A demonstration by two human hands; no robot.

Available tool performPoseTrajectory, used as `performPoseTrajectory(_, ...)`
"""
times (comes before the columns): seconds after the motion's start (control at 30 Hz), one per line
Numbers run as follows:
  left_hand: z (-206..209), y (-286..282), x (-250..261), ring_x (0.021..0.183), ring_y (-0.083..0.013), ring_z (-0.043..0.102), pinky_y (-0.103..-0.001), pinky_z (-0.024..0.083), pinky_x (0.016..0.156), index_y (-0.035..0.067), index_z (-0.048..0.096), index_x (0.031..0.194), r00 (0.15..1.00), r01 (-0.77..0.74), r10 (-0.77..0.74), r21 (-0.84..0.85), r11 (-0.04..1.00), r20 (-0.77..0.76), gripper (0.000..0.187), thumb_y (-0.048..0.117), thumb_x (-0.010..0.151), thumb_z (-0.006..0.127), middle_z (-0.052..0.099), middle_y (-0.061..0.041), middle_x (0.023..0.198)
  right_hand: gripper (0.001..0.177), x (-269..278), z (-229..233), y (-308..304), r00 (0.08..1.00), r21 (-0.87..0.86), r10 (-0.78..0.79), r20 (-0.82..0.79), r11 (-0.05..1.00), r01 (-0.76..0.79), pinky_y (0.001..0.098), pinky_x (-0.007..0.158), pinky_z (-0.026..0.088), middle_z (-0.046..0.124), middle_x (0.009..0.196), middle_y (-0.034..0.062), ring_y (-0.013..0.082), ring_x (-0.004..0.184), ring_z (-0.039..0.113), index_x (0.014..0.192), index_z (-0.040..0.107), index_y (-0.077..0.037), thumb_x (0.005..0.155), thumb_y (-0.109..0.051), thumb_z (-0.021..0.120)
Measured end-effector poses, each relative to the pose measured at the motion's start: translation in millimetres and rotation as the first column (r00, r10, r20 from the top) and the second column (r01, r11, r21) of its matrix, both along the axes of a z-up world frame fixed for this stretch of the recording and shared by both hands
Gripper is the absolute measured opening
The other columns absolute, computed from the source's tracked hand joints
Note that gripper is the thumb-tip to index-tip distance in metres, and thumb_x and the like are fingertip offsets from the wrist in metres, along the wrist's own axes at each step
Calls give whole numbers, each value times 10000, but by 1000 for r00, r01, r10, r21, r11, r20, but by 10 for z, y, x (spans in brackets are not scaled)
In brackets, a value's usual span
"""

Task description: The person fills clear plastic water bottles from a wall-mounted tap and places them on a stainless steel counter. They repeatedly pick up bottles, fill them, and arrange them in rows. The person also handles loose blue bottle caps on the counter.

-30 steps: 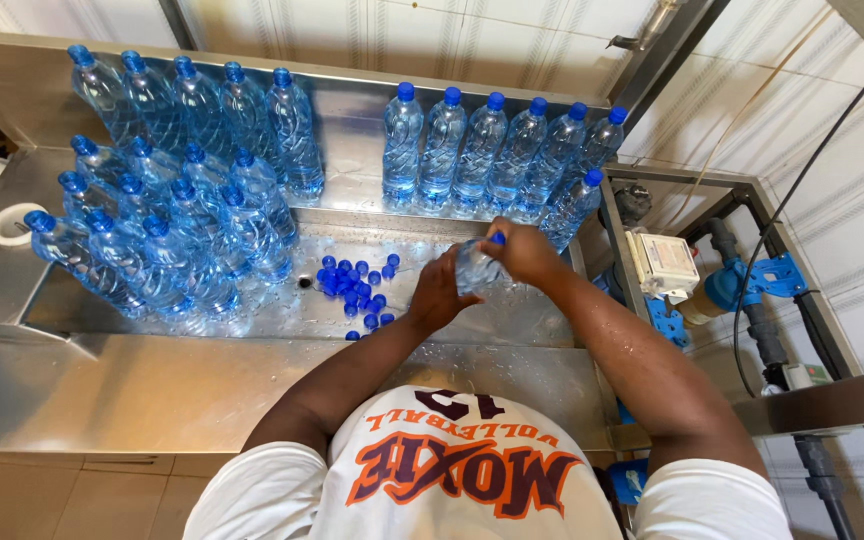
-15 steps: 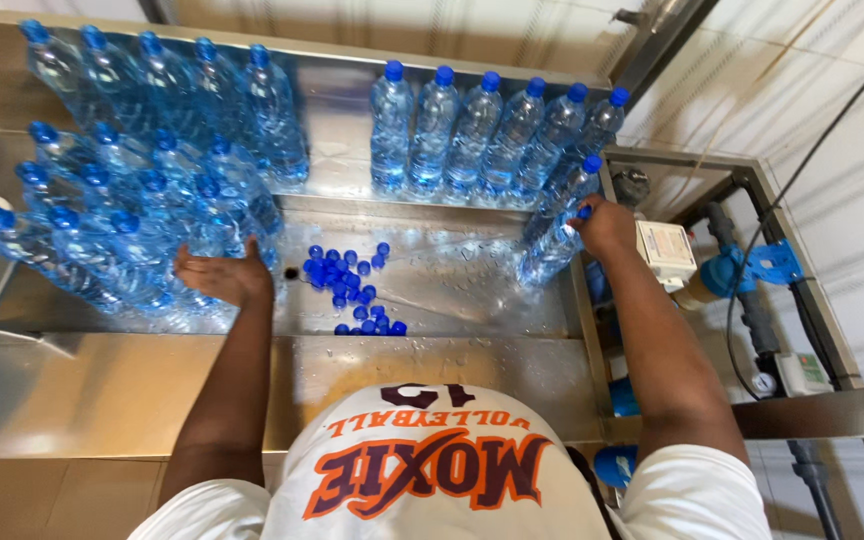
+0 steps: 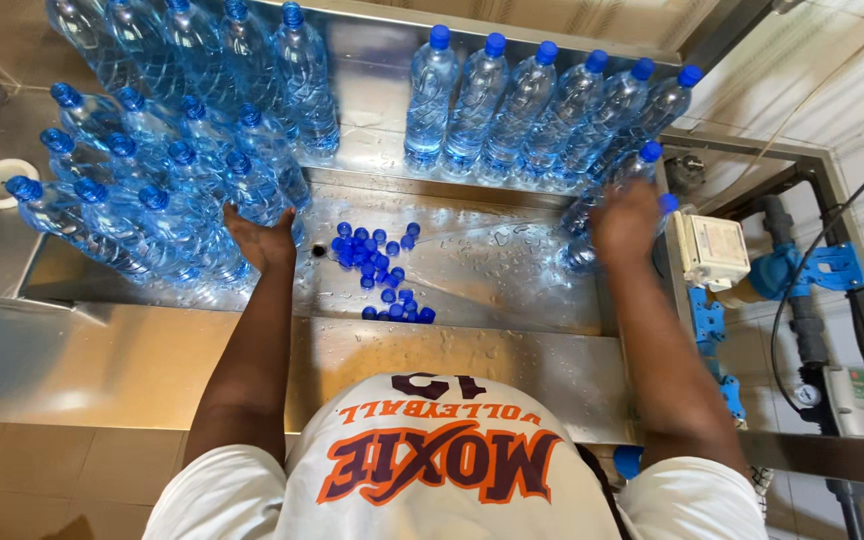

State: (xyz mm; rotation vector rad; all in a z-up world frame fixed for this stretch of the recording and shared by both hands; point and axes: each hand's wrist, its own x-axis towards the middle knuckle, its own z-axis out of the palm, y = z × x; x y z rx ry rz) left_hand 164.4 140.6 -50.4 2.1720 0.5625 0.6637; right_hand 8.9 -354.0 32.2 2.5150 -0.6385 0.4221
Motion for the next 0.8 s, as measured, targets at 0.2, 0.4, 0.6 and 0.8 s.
performPoseTrajectory(0.2,43,-30,134,1620,-319,471,-402,327,1401,274,238,1796,994,-16,14,-20,1000,-111,1482,686,679,1120,431,-153,1746,365,-101,-732,1721,782,959,617,-85,264,-105,620,1128,514,757,1290,323,552,1293,672,1295,799,-8,988,-204,776)
performPoseTrajectory(0.4,197,-31,85,1522,-336,605,-412,416,1342,78,376,1736,992,-30,31,13,999,-126,1287,668,802,1036,555,-236,1646,81,19,-1015,2122,740,991,672,-21,114,-75,477,965,597,839,932,57,358,1072,795,860,838,-222,894,-289,866)
performPoseTrajectory(0.6,295,27,-82,1133,-457,783,-530,603,1058,68,665,1415,998,48,-49,57,997,25,1037,574,614,1086,782,-233,1219,440,53,-1149,2192,767,998,639,-65,50,44,377,926,640,857,1093,12,256,1068,824,1203,827,-319,799,-257,989)
performPoseTrajectory(0.8,255,-85,-529,1016,-496,788,-597,633,901,34,692,1187,948,296,-288,39,954,-136,830,596,681,1032,789,-237,1009,331,232,-944,2189,652,942,738,-173,316,-108,533,1028,635,850,1108,145,416,1165,787,1193,845,-312,865,-322,891)
